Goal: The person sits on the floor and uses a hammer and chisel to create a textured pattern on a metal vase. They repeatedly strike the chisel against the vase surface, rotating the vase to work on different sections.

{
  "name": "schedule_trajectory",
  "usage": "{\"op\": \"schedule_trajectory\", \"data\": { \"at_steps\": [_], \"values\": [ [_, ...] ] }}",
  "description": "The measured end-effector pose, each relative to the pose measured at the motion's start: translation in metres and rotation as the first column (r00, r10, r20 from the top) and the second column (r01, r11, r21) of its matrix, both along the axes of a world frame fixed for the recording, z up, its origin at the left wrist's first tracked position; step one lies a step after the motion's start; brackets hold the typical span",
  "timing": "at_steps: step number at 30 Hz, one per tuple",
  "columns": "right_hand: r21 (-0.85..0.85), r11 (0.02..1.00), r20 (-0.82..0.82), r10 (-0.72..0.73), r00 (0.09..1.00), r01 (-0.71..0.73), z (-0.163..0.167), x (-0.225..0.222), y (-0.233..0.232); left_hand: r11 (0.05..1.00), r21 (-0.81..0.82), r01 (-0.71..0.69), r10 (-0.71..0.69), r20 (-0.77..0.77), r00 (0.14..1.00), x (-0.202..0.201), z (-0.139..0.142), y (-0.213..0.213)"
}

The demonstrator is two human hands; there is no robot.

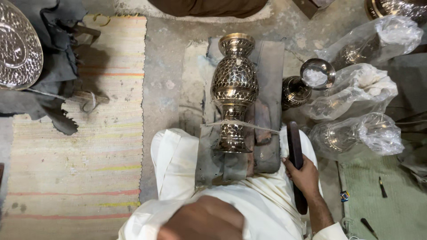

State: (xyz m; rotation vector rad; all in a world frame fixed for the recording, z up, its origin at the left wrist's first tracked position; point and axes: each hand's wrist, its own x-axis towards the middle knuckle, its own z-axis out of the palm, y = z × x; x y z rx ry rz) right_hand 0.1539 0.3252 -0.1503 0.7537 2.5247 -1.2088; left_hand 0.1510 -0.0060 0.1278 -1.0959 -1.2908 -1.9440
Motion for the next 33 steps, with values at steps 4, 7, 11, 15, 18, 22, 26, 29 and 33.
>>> {"op": "schedule_trajectory", "data": {
  "at_steps": [4, 7, 11, 15, 18, 22, 26, 29, 33],
  "values": [
    [-0.019, 1.000, -0.006, -0.011, 1.000, 0.011, 0.002, 0.002, 0.006, 0.881, -0.358, -0.309, 0.381, 0.149, 0.913, -0.010, -0.025, -0.001],
    [0.019, 1.000, 0.045, 0.016, 0.999, -0.016, 0.001, 0.003, 0.010, 0.602, -0.771, -0.207, 0.626, 0.295, 0.722, -0.033, -0.062, -0.008],
    [-0.014, 1.000, 0.019, 0.016, 1.000, -0.016, 0.000, 0.007, 0.012, 0.259, -0.869, -0.422, 0.558, -0.223, 0.800, -0.037, -0.113, -0.020],
    [-0.072, 0.997, -0.013, 0.020, 1.000, -0.021, -0.001, 0.010, 0.012, 0.184, -0.869, -0.460, 0.541, -0.301, 0.785, -0.020, -0.145, -0.027],
    [-0.091, 0.996, -0.016, 0.018, 1.000, -0.019, -0.002, 0.011, 0.013, 0.133, -0.911, -0.391, 0.547, -0.262, 0.795, -0.012, -0.162, -0.046],
    [-0.106, 0.994, -0.036, 0.009, 0.999, -0.013, -0.003, 0.012, 0.014, 0.009, -0.988, -0.156, 0.582, -0.122, 0.804, 0.012, -0.186, -0.081],
    [-0.094, 0.995, -0.031, 0.016, 0.999, -0.019, -0.004, 0.014, 0.013, -0.049, -0.974, 0.221, 0.506, 0.167, 0.846, 0.044, -0.216, -0.087],
    [-0.123, 0.992, -0.054, 0.012, 0.998, -0.019, -0.004, 0.014, 0.009, -0.059, -0.909, 0.414, 0.417, 0.354, 0.837, 0.054, -0.232, -0.080],
    [-0.116, 0.993, -0.048, 0.001, 0.999, -0.007, -0.005, 0.015, 0.006, 0.079, -0.862, 0.500, 0.486, 0.472, 0.736, 0.037, -0.241, -0.069]
  ]
}}
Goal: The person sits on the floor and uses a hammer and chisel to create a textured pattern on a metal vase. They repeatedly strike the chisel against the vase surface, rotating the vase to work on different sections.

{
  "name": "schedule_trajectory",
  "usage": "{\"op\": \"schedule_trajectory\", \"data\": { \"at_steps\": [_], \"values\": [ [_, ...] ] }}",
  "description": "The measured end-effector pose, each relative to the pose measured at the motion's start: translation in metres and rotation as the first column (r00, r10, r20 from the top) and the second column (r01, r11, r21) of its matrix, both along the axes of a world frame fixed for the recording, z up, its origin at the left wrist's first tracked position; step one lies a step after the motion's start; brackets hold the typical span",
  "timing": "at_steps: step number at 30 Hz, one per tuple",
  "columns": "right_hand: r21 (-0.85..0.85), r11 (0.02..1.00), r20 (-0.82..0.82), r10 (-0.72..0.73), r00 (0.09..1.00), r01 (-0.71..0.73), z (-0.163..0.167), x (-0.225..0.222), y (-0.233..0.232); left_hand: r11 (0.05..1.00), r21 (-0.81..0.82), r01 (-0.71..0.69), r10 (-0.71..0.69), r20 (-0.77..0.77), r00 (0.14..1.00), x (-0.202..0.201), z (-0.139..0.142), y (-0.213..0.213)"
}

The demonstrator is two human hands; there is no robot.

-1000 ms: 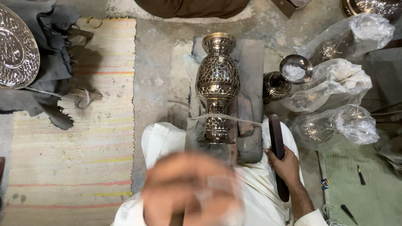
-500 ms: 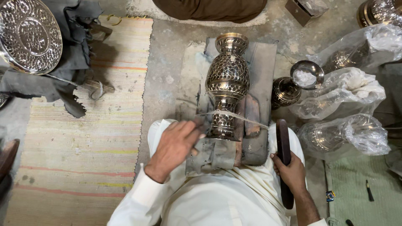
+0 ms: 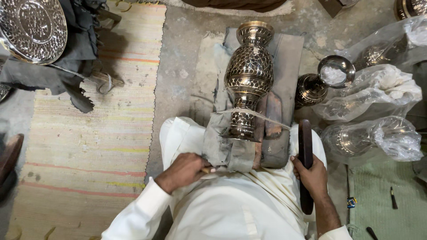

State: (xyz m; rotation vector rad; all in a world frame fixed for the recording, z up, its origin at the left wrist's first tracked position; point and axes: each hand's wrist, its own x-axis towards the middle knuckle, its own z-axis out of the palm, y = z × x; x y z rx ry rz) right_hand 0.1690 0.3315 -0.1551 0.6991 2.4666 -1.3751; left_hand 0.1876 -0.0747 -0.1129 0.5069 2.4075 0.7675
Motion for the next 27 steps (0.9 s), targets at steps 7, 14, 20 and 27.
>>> {"op": "schedule_trajectory", "data": {
  "at_steps": [7, 14, 20, 27],
  "values": [
    [-0.048, 0.999, -0.077, -0.021, 0.997, 0.017, -0.005, 0.005, 0.005, 0.962, 0.168, -0.215, 0.232, -0.087, 0.969, -0.008, -0.019, 0.004],
    [-0.002, 1.000, -0.009, -0.023, 1.000, 0.023, -0.005, -0.003, -0.003, 0.825, 0.502, -0.258, 0.392, -0.181, 0.902, 0.019, -0.047, 0.023],
    [0.042, 0.999, -0.005, -0.032, 0.999, 0.032, -0.003, -0.002, -0.004, 0.736, 0.589, -0.334, 0.463, -0.078, 0.883, 0.025, -0.024, 0.035],
    [0.052, 0.999, -0.014, -0.002, 1.000, 0.002, -0.003, 0.001, -0.007, 0.951, 0.088, -0.295, 0.295, 0.017, 0.955, 0.009, -0.021, 0.006]
  ]
}}
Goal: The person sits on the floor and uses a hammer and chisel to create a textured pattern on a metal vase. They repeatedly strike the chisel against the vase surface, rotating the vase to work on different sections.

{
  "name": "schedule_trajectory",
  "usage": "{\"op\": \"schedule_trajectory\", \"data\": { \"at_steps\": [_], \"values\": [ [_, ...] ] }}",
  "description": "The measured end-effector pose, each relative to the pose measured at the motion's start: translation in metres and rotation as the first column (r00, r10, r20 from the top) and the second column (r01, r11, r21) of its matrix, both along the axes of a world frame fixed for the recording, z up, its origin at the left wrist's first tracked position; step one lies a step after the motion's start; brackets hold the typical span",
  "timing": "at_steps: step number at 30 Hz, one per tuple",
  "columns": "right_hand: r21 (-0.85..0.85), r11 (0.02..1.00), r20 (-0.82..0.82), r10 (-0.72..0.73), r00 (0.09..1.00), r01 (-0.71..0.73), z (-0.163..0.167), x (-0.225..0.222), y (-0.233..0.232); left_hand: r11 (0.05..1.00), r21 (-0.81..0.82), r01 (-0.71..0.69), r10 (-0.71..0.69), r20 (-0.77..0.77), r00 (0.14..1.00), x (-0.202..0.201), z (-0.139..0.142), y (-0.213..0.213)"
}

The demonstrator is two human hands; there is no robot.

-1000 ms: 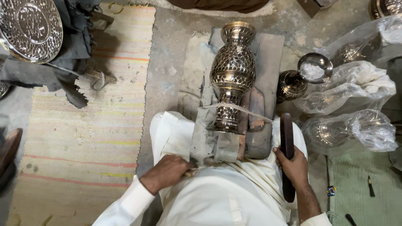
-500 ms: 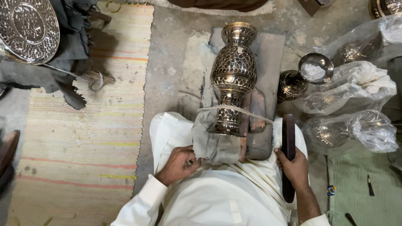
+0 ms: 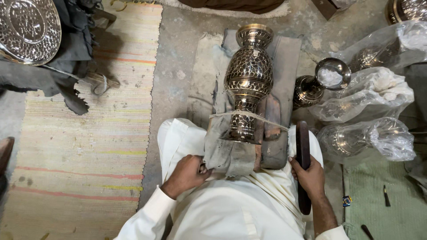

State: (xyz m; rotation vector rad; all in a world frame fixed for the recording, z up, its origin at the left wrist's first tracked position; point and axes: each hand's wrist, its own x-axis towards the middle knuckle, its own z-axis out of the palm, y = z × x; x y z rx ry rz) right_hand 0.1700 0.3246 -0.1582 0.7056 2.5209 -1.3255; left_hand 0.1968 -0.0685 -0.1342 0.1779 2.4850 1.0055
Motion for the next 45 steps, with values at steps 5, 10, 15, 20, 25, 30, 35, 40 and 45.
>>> {"op": "schedule_trajectory", "data": {
  "at_steps": [5, 10, 15, 20, 25, 30, 35, 40, 45],
  "values": [
    [0.041, 0.999, 0.027, -0.037, 0.999, 0.036, -0.004, 0.007, 0.005, 0.978, -0.151, -0.142, 0.164, 0.147, 0.975, -0.011, 0.001, -0.036],
    [-0.096, 0.995, -0.007, -0.002, 1.000, 0.002, -0.010, 0.003, 0.011, 0.923, 0.217, -0.318, 0.371, -0.287, 0.883, -0.036, 0.021, -0.050],
    [-0.422, 0.903, 0.110, -0.034, 0.993, 0.078, 0.015, -0.005, 0.010, 0.643, 0.747, -0.170, 0.421, -0.159, 0.893, -0.080, 0.043, -0.028],
    [-0.550, 0.834, -0.001, 0.061, 0.998, -0.052, 0.047, -0.010, -0.006, 0.135, 0.871, -0.472, 0.394, 0.390, 0.832, -0.124, 0.053, -0.001],
    [-0.470, 0.872, 0.006, 0.159, 0.987, -0.137, 0.053, -0.017, -0.017, 0.064, 0.875, -0.480, 0.277, 0.446, 0.851, -0.137, 0.063, 0.015],
    [-0.509, 0.845, 0.009, 0.192, 0.981, -0.161, 0.046, -0.018, -0.024, 0.071, 0.887, -0.456, 0.213, 0.433, 0.876, -0.139, 0.069, 0.024],
    [-0.548, 0.813, 0.017, 0.244, 0.970, -0.195, 0.053, -0.020, -0.026, 0.113, 0.883, -0.456, 0.224, 0.424, 0.877, -0.142, 0.071, 0.031],
    [-0.675, 0.731, 0.078, 0.212, 0.974, -0.105, 0.070, -0.021, -0.021, 0.193, 0.874, -0.446, 0.273, 0.389, 0.880, -0.149, 0.076, 0.037],
    [-0.704, 0.703, 0.074, 0.214, 0.974, -0.101, 0.073, -0.022, -0.023, 0.204, 0.880, -0.429, 0.314, 0.357, 0.880, -0.153, 0.080, 0.045]
  ]
}}
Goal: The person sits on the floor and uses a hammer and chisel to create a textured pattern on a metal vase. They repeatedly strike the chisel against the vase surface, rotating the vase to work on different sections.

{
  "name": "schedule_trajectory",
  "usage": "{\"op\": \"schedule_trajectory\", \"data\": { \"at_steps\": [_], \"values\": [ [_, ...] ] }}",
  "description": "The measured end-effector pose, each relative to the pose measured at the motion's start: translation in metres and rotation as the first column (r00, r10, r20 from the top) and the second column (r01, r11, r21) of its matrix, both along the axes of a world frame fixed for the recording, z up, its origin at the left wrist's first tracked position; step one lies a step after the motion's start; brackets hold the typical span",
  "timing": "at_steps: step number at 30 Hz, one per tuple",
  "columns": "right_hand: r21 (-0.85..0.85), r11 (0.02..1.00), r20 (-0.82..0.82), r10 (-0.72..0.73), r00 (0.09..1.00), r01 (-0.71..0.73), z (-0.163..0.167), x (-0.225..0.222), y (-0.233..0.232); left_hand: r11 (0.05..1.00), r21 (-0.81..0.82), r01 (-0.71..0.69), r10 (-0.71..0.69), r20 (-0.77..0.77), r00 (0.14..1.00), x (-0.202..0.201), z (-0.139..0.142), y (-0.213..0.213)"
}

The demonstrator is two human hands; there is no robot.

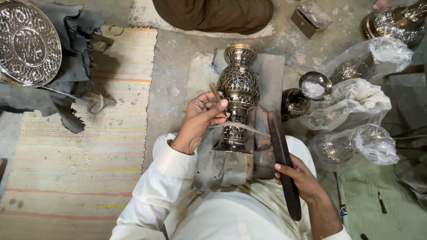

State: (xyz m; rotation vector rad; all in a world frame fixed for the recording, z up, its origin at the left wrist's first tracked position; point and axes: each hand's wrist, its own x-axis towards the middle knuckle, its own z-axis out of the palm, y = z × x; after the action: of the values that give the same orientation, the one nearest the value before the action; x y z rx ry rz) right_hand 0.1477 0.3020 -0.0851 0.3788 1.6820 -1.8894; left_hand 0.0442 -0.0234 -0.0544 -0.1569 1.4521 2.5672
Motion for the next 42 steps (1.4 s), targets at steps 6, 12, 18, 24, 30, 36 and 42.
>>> {"op": "schedule_trajectory", "data": {
  "at_steps": [6, 12, 18, 24, 30, 36, 42],
  "values": [
    [-0.008, 1.000, 0.036, 0.005, 0.999, -0.005, -0.002, 0.000, -0.005, 0.998, -0.067, 0.003, -0.009, -0.086, 0.996, -0.006, 0.004, 0.003],
    [0.008, 1.000, 0.047, -0.005, 0.999, 0.004, 0.003, -0.003, -0.002, 0.956, -0.291, -0.025, -0.083, -0.351, 0.933, -0.017, 0.016, 0.007],
    [0.095, 0.995, -0.160, 0.022, 0.987, -0.007, 0.011, -0.016, 0.007, 0.755, -0.629, -0.185, -0.393, -0.660, 0.640, -0.033, 0.041, 0.013],
    [0.412, 0.910, -0.426, 0.142, 0.894, 0.052, 0.029, -0.035, 0.022, 0.510, -0.789, -0.342, -0.600, -0.611, 0.516, -0.036, 0.055, 0.024],
    [0.593, 0.647, -0.754, 0.236, 0.614, 0.480, 0.068, -0.041, 0.009, 0.447, -0.793, -0.413, -0.646, -0.606, 0.464, -0.037, 0.048, 0.026],
    [0.727, 0.342, -0.627, 0.685, 0.372, 0.595, 0.123, -0.049, 0.000, 0.467, -0.791, -0.396, -0.657, -0.610, 0.443, -0.036, 0.045, 0.028],
    [0.733, 0.380, -0.629, 0.696, 0.348, 0.564, 0.139, -0.060, 0.005, 0.459, -0.783, -0.419, -0.649, -0.618, 0.444, -0.034, 0.051, 0.025]
  ]
}}
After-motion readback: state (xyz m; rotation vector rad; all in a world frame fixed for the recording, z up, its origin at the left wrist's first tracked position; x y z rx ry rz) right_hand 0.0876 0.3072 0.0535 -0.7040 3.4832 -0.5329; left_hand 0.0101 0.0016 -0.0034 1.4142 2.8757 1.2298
